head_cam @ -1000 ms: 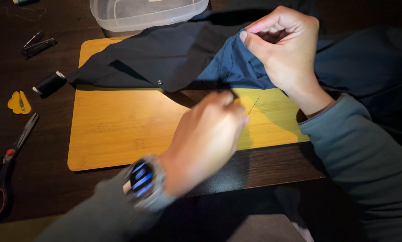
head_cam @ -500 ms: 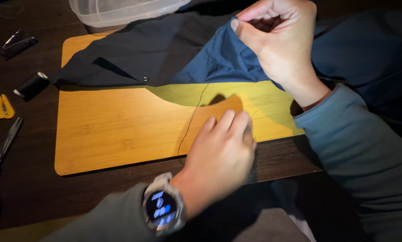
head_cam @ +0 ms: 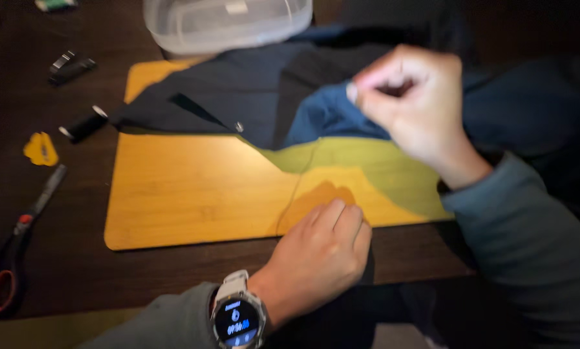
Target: The person sews a button onto the cuff of a dark shirt using a needle and thread. They repeatedly pass the needle through the button holes and fabric, pull the thread tight, and adjust the cuff to secure the button.
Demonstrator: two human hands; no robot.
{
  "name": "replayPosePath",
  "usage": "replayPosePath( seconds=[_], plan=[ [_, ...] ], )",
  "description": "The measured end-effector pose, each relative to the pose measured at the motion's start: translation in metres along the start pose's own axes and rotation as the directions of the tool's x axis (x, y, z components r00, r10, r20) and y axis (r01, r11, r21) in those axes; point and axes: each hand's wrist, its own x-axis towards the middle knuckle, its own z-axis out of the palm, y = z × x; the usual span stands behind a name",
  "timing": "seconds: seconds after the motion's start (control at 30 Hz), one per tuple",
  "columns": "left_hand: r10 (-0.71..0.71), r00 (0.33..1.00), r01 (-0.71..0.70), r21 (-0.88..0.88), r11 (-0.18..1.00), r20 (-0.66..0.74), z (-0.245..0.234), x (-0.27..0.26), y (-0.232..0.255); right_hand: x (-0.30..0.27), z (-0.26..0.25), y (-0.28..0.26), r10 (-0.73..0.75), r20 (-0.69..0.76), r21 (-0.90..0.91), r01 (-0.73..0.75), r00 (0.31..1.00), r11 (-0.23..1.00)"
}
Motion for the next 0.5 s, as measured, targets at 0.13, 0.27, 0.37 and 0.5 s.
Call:
replayPosePath(
  seconds=[0.13,0.27,0.37,0.5],
  plan=[
    [-0.231,0.973,0.225,-0.323,0.919,0.019,-0.018,0.004,-0.013,-0.003,0.003,-0.015,0.078,0.065,0.03,-0.08,0.995,0.996],
    [-0.49,0.842,0.491,-0.697,0.524,0.225,-0.034,0.017,-0.034,0.005,-0.002,-0.025,0.084,0.14,0.035,-0.089,0.987,0.995],
    [-0.499,0.81,0.453,-0.868,0.201,0.307,-0.037,0.034,-0.056,0.007,-0.005,-0.028,0.041,0.167,0.07,-0.053,0.985,0.996],
    [-0.475,0.842,0.336,-0.938,0.092,0.255,-0.03,0.05,-0.072,0.006,-0.008,-0.029,-0.151,0.121,-0.1,0.163,0.981,0.981]
  ],
)
